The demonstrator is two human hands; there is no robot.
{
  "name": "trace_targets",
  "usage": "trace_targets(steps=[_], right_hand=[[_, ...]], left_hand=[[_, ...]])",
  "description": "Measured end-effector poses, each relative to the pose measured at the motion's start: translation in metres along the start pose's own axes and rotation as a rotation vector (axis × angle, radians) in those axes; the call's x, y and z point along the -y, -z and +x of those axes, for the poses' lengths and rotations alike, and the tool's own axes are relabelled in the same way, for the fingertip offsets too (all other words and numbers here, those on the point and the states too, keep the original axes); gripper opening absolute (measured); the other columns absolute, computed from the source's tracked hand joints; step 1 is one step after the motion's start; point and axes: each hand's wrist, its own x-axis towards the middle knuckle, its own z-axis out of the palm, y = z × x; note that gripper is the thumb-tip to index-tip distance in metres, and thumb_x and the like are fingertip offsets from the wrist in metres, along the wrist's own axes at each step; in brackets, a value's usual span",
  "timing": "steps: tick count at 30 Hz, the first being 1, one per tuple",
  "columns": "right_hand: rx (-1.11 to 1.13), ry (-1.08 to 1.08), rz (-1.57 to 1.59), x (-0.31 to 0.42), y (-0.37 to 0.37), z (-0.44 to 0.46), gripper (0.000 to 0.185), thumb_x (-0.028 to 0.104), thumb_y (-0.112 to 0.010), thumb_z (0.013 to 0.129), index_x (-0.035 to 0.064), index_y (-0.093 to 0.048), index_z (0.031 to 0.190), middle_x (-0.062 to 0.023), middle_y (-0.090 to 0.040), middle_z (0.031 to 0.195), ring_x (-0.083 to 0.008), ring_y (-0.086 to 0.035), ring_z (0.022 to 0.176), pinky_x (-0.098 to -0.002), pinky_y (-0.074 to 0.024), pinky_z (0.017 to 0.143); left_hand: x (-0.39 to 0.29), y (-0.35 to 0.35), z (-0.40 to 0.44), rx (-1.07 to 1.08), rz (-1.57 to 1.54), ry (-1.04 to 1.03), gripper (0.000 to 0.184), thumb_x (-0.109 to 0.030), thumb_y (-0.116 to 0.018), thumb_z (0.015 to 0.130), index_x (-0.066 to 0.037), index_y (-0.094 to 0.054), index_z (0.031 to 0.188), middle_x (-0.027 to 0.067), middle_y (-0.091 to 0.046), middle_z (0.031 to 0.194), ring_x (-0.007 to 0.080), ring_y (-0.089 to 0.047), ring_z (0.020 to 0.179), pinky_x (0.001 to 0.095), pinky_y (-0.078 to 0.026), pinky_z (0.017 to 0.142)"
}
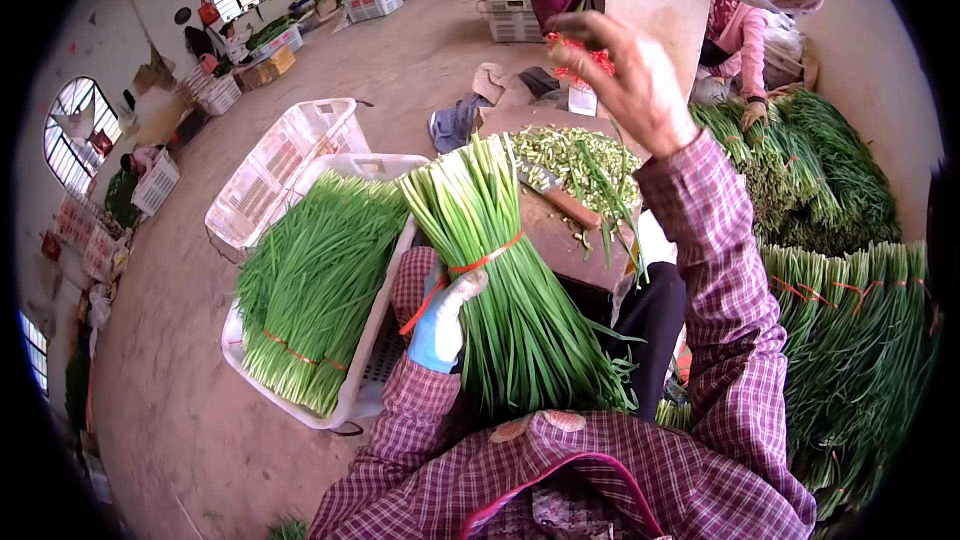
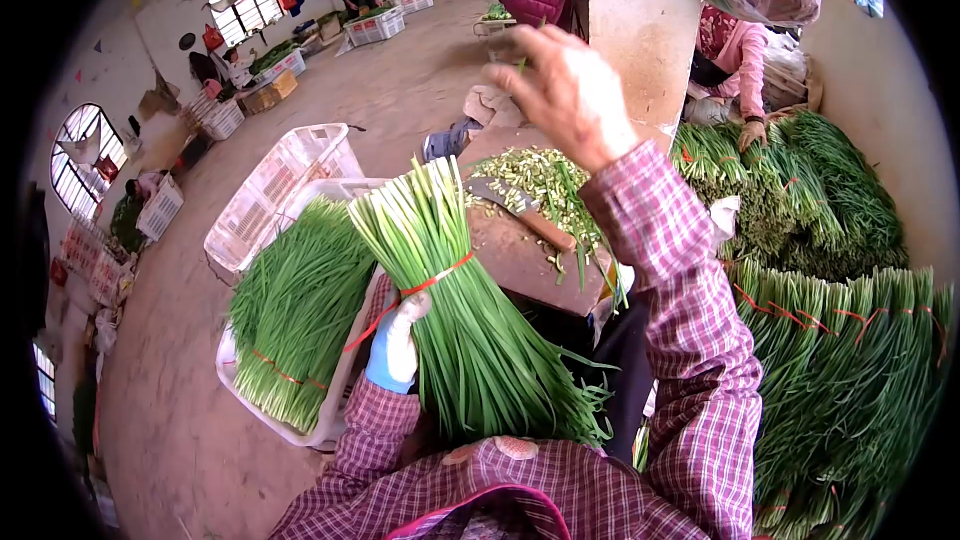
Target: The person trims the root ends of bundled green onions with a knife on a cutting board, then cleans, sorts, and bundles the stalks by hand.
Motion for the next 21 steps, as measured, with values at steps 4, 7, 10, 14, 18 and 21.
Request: trace_targets(steps=[4,7,10,14,18,21], right_hand=[[0.161,0.049,0.236,0.049,-0.020,-0.021,0.028,0.029,-0.068,0.089,0.0023,-0.068,0.098,-0.0143,-0.067,0.092,-0.0252,-0.066,0.080,-0.0374,-0.0530,0.071],[0.117,0.163,0.171,0.050,-0.038,-0.019,0.029,0.027,-0.069,0.087,-0.0002,-0.065,0.095,-0.0172,-0.063,0.082,-0.0298,-0.063,0.073,-0.0393,-0.0495,0.066],[0.254,-0.035,0.249,0.047,-0.039,-0.019,0.032,0.028,-0.071,0.084,-0.0017,-0.064,0.093,-0.0186,-0.061,0.075,-0.0330,-0.061,0.068,-0.0408,-0.0476,0.064],[0.220,-0.109,0.279,0.044,-0.043,-0.025,0.035,0.029,-0.071,0.082,-0.0021,-0.063,0.095,-0.0190,-0.061,0.072,-0.0354,-0.061,0.068,-0.0422,-0.0480,0.065],[0.277,-0.119,0.199,0.045,-0.046,-0.023,0.027,0.031,-0.069,0.081,0.0077,-0.063,0.091,-0.0127,-0.065,0.079,-0.0331,-0.064,0.077,-0.0459,-0.0494,0.069],[0.042,0.117,0.038,0.056,-0.051,-0.029,0.021,0.024,-0.072,0.079,0.0120,-0.060,0.090,-0.0068,-0.055,0.085,-0.0289,-0.059,0.087,-0.0421,-0.0495,0.068]], left_hand=[[-0.012,-0.015,-0.004,-0.078,-0.050,0.025,0.034,-0.025,-0.063,0.088,-0.002,-0.060,0.113,-0.0001,-0.057,0.105,0.0110,-0.052,0.098,0.0301,-0.040,0.096],[-0.019,-0.019,-0.006,-0.066,-0.080,0.027,0.040,-0.022,-0.064,0.087,-0.002,-0.057,0.121,0.0002,-0.057,0.109,0.0107,-0.052,0.099,0.0294,-0.041,0.096],[-0.019,-0.018,-0.007,-0.049,-0.049,0.035,0.047,-0.019,-0.063,0.086,-0.001,-0.053,0.128,0.0010,-0.057,0.113,0.0105,-0.053,0.102,0.0283,-0.041,0.097],[-0.016,-0.015,-0.007,-0.038,-0.057,0.093,0.049,-0.017,-0.065,0.084,-0.003,-0.053,0.129,-0.0008,-0.057,0.112,0.0096,-0.053,0.102,0.0273,-0.041,0.095],[-0.022,-0.022,-0.009,-0.070,-0.082,0.123,0.045,-0.018,-0.065,0.083,-0.004,-0.055,0.124,-0.0019,-0.058,0.107,0.0097,-0.053,0.098,0.0282,-0.042,0.095],[-0.005,-0.006,-0.006,-0.022,-0.123,0.106,0.046,-0.020,-0.066,0.084,-0.008,-0.053,0.127,-0.0009,-0.059,0.104,0.0094,-0.056,0.090,0.0260,-0.047,0.084]])
